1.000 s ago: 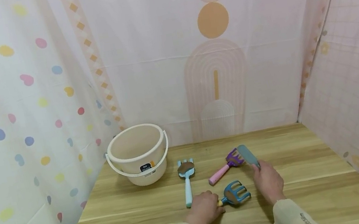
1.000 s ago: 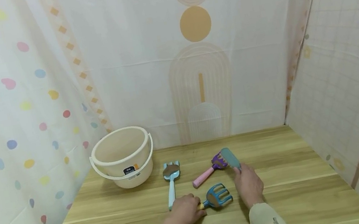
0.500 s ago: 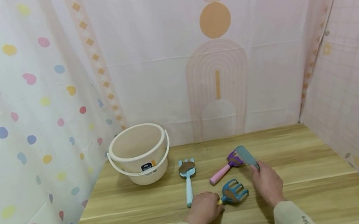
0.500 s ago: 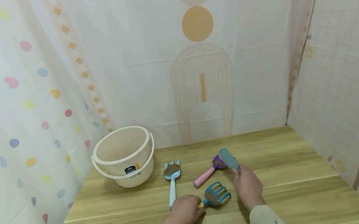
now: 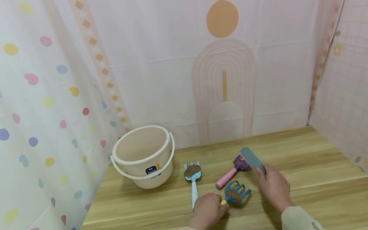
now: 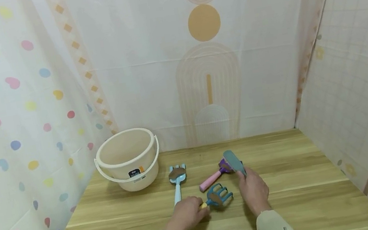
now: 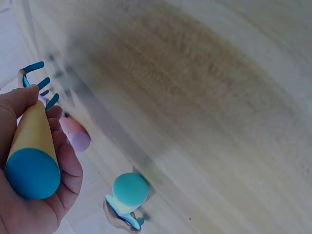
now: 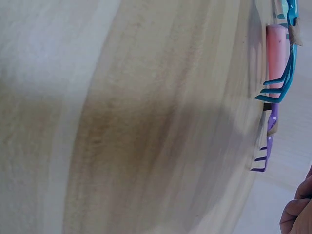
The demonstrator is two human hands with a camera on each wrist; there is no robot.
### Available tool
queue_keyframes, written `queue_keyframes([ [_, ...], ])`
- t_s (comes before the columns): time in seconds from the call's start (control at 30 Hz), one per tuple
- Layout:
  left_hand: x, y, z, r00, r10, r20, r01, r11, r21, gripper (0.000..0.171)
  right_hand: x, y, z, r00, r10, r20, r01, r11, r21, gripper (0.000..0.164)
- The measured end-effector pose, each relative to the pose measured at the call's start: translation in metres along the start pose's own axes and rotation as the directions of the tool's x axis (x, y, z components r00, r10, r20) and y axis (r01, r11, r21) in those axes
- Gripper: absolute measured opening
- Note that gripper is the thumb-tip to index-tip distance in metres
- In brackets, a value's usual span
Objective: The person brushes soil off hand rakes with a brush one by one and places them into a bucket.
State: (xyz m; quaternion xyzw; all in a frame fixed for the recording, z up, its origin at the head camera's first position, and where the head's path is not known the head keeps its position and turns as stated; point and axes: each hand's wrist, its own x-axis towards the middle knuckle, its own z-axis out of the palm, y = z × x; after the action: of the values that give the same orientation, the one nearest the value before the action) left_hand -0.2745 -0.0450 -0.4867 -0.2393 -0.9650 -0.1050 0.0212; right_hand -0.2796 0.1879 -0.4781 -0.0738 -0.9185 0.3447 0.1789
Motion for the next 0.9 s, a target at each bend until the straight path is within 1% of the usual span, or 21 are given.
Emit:
queue_keyframes([
  [0.07,-0.001,-0.001,-0.003,0.999,0.000,-0.038,0.000,1.000,-0.012,0.027,0.000,-0.002,-0.001,1.000,-0.011,-0.007,0.011,1.000,0.004,0.036],
  [0.17,-0.002,-0.002,-0.010,0.996,-0.027,-0.082,0.021,0.997,-0.076,0.027,0.000,-0.007,-0.003,0.999,-0.044,-0.009,0.044,0.999,0.008,0.036],
  [0.23,-0.003,-0.003,-0.015,0.994,-0.057,-0.097,0.045,0.992,-0.121,0.026,0.000,-0.011,-0.005,0.998,-0.069,-0.004,0.069,0.998,0.011,0.037],
  [0.33,-0.003,-0.004,-0.021,0.990,-0.099,-0.104,0.079,0.980,-0.183,0.024,-0.002,-0.016,-0.007,0.996,-0.090,0.009,0.090,0.996,0.012,0.036],
  [0.47,-0.001,-0.007,-0.024,0.986,-0.124,-0.111,0.098,0.972,-0.212,0.019,-0.005,-0.020,-0.007,0.994,-0.110,0.025,0.110,0.994,-0.009,0.035],
  [0.57,0.001,-0.009,-0.024,0.985,-0.130,-0.110,0.103,0.970,-0.221,0.014,-0.007,-0.022,-0.007,0.991,-0.133,0.032,0.134,0.991,-0.023,0.036],
  [0.63,0.002,-0.011,-0.025,0.986,-0.134,-0.098,0.110,0.969,-0.223,0.012,-0.007,-0.022,-0.007,0.988,-0.150,0.035,0.151,0.988,-0.026,0.037],
  [0.77,0.001,-0.013,-0.028,0.987,-0.130,-0.093,0.110,0.976,-0.189,0.013,-0.008,-0.024,-0.006,0.985,-0.167,0.037,0.168,0.985,-0.026,0.033],
  [0.9,0.001,-0.016,-0.029,0.987,-0.101,-0.128,0.083,0.987,-0.141,0.018,-0.010,-0.025,-0.005,0.981,-0.190,0.024,0.191,0.981,-0.022,0.031],
])
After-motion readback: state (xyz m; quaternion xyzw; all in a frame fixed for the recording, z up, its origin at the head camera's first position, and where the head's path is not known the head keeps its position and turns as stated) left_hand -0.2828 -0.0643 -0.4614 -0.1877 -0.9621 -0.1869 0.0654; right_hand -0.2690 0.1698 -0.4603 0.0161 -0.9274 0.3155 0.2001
